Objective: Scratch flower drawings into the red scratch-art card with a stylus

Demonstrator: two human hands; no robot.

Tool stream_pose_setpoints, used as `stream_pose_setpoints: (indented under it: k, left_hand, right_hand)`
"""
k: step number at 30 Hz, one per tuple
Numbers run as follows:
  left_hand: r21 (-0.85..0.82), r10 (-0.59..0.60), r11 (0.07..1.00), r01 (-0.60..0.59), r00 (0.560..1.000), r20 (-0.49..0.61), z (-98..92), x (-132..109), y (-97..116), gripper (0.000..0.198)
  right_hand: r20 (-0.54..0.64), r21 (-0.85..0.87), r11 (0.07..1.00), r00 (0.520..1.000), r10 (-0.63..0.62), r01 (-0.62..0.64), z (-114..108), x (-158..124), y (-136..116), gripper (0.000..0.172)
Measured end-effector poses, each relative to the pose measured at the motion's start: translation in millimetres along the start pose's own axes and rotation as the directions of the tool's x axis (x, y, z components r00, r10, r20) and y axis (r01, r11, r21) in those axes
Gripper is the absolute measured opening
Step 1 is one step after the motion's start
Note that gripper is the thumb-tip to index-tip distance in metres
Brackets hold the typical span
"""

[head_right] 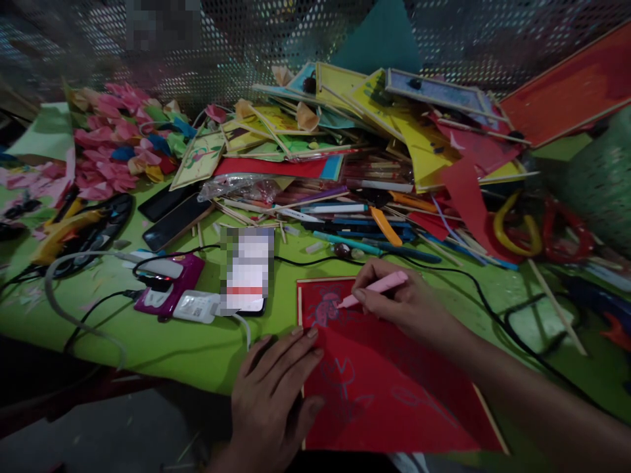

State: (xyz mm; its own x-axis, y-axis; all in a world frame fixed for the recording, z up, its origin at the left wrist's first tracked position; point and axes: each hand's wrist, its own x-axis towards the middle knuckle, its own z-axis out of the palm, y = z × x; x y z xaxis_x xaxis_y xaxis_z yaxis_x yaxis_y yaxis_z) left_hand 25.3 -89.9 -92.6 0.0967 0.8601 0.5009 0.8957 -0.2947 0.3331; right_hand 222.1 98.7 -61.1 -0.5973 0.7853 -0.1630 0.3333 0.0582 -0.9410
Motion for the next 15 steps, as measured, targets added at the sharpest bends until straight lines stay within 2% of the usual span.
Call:
stream_pose_setpoints:
  k: [15]
  left_hand:
    - [0.016, 0.016, 1.000, -0.017, 1.000, 0.017, -0.1, 0.4, -1.0, 0.035]
  right_hand:
    - [0.008, 0.011, 1.000, 1.000, -0.001, 0.001, 0.1, -0.9, 1.8, 0.028]
